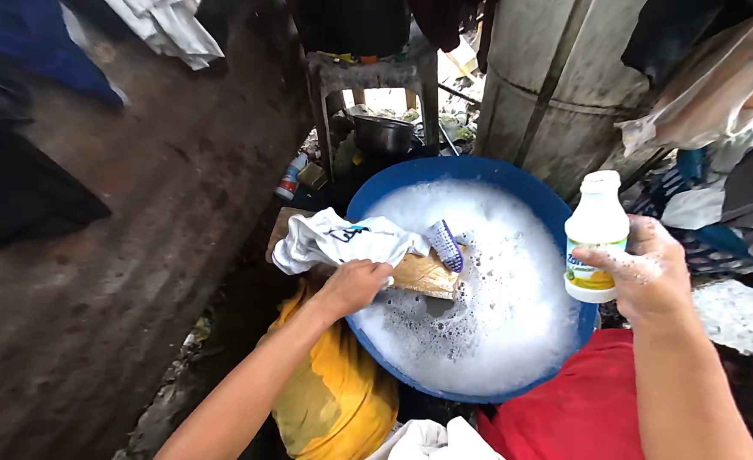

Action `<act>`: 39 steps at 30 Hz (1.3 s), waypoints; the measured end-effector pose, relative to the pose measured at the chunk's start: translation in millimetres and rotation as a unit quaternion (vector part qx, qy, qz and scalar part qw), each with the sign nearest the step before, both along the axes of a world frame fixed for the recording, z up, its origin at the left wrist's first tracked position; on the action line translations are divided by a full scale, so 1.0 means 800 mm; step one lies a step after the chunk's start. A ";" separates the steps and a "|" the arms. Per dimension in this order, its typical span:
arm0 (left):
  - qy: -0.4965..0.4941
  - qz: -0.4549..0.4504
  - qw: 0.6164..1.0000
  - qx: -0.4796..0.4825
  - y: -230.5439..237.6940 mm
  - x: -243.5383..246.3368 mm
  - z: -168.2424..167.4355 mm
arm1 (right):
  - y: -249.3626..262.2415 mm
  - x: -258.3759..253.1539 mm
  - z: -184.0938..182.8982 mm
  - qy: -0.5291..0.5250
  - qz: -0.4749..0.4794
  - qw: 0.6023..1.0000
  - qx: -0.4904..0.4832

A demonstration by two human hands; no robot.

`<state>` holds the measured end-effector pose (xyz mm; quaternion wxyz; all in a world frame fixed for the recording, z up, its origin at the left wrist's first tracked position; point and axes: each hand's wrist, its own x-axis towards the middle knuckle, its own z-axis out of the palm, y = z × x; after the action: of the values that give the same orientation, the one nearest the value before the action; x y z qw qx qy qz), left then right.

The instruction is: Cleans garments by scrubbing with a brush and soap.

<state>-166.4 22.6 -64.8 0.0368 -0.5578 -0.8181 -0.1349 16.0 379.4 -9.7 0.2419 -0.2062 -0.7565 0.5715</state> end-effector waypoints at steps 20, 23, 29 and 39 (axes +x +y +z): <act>-0.126 0.438 0.890 0.027 -0.021 -0.055 0.023 | 0.007 -0.011 -0.009 0.022 -0.028 0.999 -0.010; -0.098 0.402 0.909 -0.051 -0.017 -0.044 -0.017 | 0.014 -0.009 -0.009 0.046 -0.050 0.997 -0.028; -0.085 0.436 0.896 0.010 -0.040 -0.076 0.039 | 0.060 0.031 0.010 0.158 -0.113 0.979 -0.066; -0.079 0.461 0.881 -0.067 0.014 -0.041 0.041 | 0.175 0.233 -0.068 0.160 -0.449 0.876 -0.073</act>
<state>-199.6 34.2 -32.1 -0.0068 -0.1063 -0.9901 -0.0913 202.2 519.6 -64.1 0.5747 -0.4459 -0.4901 0.4803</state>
